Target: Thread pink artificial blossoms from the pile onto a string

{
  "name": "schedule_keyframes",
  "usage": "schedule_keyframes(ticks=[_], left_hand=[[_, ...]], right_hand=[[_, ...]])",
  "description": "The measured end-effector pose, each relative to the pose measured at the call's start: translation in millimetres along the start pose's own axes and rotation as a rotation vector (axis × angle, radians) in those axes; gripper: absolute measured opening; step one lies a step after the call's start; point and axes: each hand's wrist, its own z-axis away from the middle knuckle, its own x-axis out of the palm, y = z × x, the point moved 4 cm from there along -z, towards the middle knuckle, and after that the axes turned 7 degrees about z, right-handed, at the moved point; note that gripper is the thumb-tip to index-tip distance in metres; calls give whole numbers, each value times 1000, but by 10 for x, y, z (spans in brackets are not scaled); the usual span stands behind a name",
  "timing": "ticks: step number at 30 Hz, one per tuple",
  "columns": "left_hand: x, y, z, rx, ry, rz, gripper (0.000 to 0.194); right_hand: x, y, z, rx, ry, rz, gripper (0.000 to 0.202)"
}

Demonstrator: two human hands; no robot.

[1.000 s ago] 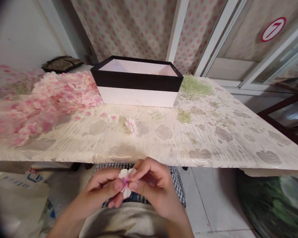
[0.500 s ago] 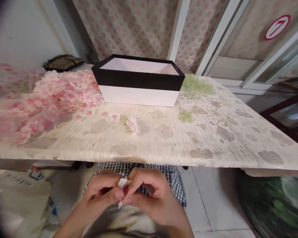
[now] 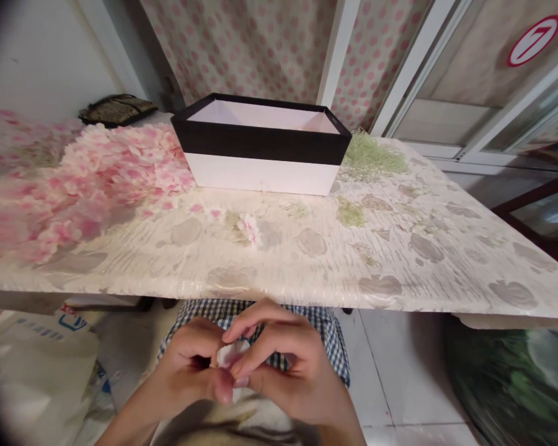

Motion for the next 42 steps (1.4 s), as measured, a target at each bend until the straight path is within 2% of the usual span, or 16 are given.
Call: schedule_keyframes(ticks=[4, 9, 15, 20, 23, 26, 29, 31, 35, 38, 42], left_hand=[[2, -44, -3, -14, 0, 41, 67], [-9, -57, -23, 3, 25, 65, 69], [-37, -21, -7, 12, 79, -2, 51], [-61, -66, 46, -88, 127, -6, 31], [-66, -42, 61, -75, 163, -142, 24], [-73, 16, 64, -46, 222, -332, 27], [-59, 56, 58, -24, 207, -433, 30], [-43, 58, 54, -17, 167, -468, 34], [-19, 18, 54, -14, 92, -464, 34], [-8, -15, 56, -35, 57, -418, 32], [-5, -46, 58, -110, 35, -365, 33]], right_hand=[[26, -37, -10, -2, 8, 73, 18], [32, -57, -10, -22, 84, 160, 22], [-64, -16, 39, -7, 287, 240, 19], [-74, -26, 58, 10, 322, 246, 21], [-89, -73, 96, 2, 351, 243, 25], [-173, -108, 159, 33, 457, 218, 24], [-259, -125, 200, 77, 547, 202, 23], [-245, -112, 180, 114, 500, 157, 22], [-85, -48, 90, 178, 383, 101, 19], [8, -6, 45, 148, 391, 140, 20], [7, 33, 49, 123, 440, 232, 19]])
